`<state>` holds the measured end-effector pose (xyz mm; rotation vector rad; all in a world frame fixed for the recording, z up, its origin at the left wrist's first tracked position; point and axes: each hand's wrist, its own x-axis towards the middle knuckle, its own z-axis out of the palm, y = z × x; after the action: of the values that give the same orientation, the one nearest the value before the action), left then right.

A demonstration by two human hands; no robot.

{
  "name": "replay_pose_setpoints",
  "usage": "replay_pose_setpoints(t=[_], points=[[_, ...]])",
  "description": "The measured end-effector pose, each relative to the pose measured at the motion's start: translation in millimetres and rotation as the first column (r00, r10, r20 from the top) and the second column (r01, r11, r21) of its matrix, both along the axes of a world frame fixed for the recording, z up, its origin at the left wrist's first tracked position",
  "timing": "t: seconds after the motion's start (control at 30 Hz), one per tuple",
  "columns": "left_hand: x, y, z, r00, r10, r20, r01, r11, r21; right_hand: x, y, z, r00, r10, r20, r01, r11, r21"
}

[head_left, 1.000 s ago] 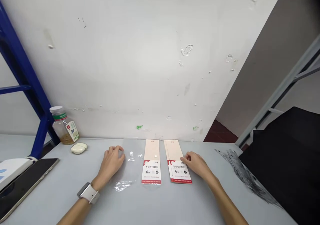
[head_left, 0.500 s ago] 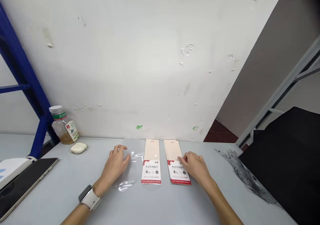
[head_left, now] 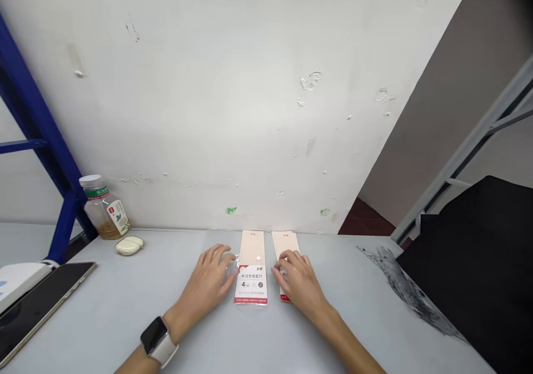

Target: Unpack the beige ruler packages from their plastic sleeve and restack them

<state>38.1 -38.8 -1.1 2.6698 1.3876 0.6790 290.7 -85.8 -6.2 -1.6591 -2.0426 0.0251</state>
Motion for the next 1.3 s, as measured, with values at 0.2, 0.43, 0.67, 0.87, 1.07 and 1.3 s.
replay_pose_setpoints(t=[0.2,0.43,0.67,0.87,1.07,1.3], points=[[9.8,-10.2,-8.1,0.986,-0.161,-0.052,0.158,0.986,-0.061,-26.1,-7.7,2.4,0.981,0.044,-0.190,-0.073,0.987,-0.147],[10.7,-9.7,-11.2,0.987,-0.149,-0.057,0.147,0.988,-0.045,-34.2,-10.8,3.6,0.985,-0.056,-0.165,0.032,0.988,-0.150],[11.0,-8.4,-11.4,0.988,-0.139,-0.060,0.137,0.990,-0.032,-29.3,-3.8,-0.3,0.926,-0.075,-0.370,-0.015,0.972,-0.236],[11.5,-8.9,-9.8,0.993,-0.116,-0.028,0.113,0.990,-0.078,-23.6,4.7,-1.4,0.750,-0.164,-0.640,-0.044,0.954,-0.297],[14.1,-7.5,3.7,0.949,-0.034,0.313,0.131,0.947,-0.293,-15.8,7.0,2.7,0.539,-0.170,-0.825,-0.175,0.936,-0.307],[17.0,-5.4,20.2,0.665,0.238,0.707,0.357,0.731,-0.582,-15.1,5.1,7.5,0.511,-0.102,-0.853,-0.201,0.951,-0.234]])
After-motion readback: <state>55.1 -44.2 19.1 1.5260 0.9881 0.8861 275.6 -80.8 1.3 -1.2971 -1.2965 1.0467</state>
